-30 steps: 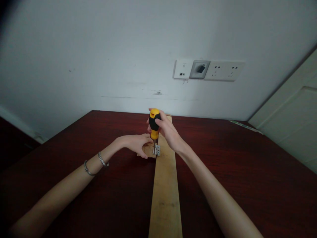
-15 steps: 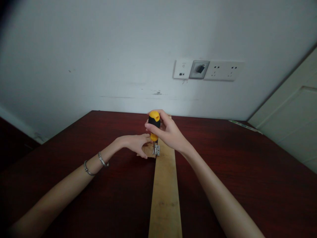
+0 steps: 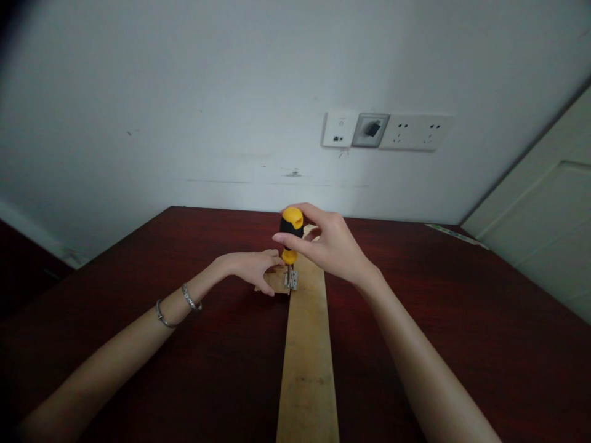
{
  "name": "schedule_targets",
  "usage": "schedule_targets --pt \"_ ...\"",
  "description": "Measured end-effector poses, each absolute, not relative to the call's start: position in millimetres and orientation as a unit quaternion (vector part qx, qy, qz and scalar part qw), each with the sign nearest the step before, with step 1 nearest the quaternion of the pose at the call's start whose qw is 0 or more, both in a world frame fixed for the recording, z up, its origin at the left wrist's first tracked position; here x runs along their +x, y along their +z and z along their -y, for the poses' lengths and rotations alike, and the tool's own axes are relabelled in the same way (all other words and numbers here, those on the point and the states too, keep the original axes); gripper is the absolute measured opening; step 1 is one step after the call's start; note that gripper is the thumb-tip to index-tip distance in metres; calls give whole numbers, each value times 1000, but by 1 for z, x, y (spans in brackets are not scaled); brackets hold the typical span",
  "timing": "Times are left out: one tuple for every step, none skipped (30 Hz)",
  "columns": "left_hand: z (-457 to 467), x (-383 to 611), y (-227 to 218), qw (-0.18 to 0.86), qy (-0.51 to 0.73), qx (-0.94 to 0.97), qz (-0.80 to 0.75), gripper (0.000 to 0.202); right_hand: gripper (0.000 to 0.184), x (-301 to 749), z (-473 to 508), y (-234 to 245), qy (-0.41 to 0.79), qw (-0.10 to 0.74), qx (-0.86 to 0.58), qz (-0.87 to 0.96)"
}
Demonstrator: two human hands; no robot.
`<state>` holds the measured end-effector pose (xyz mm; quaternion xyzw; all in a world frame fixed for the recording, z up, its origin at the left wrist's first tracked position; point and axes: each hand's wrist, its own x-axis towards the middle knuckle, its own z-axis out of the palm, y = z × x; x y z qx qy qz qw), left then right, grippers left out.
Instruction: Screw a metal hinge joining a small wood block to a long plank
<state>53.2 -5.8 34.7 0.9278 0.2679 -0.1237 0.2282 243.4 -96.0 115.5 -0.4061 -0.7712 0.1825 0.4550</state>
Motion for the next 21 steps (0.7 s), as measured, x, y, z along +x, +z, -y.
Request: schedule_targets --pt "6 53 35 221 -115 930 -271 72 36 244 96 116 178 460 -406 769" --pt "6 53 35 214 -108 931 -273 71 36 244 96 117 173 465 -407 767" --pt "7 53 35 209 -102 933 -274 70 36 244 96 117 168 469 -407 766" --pt "7 53 35 207 -100 934 -273 70 35 244 96 117 164 472 -408 764" --pt "7 53 35 205 -100 935 -273 69 35 244 96 117 162 475 -409 762" --pt "8 53 36 204 -101 935 -273 69 34 244 96 117 160 478 -411 760" --pt "8 53 37 203 -103 934 -275 68 34 244 96 117 157 484 -411 756" --pt "9 54 37 203 -106 933 -277 68 33 244 95 117 152 492 -411 752" --pt "9 54 38 202 -110 932 -280 68 32 245 95 116 145 499 -412 748" --pt "9 54 39 200 -113 932 -282 69 31 245 94 115 137 506 -413 745" --pt "10 54 39 197 -115 932 -283 70 31 246 93 114 128 511 -415 742" --pt "10 54 40 195 -115 932 -283 71 31 247 92 113 121 513 -418 740" --pt "10 54 40 192 -115 933 -283 72 31 247 91 112 116 514 -421 738" --pt "10 54 41 192 -114 933 -283 73 31 248 90 111 113 514 -423 738" --pt "11 54 41 194 -114 932 -284 73 31 248 88 110 112 514 -424 738" --pt "11 53 41 198 -113 931 -285 72 31 248 87 109 112 512 -425 738" --pt "11 53 41 201 -112 930 -285 72 31 249 86 108 113 511 -425 739" --pt "11 53 41 204 -111 930 -286 71 31 249 85 107 115 509 -424 740" --pt "11 53 41 206 -110 929 -286 70 31 249 84 106 116 508 -423 741" --pt "11 53 41 206 -110 929 -286 70 31 248 83 105 117 508 -423 741" --pt "11 53 41 204 -111 930 -286 70 31 248 83 105 117 507 -423 742"
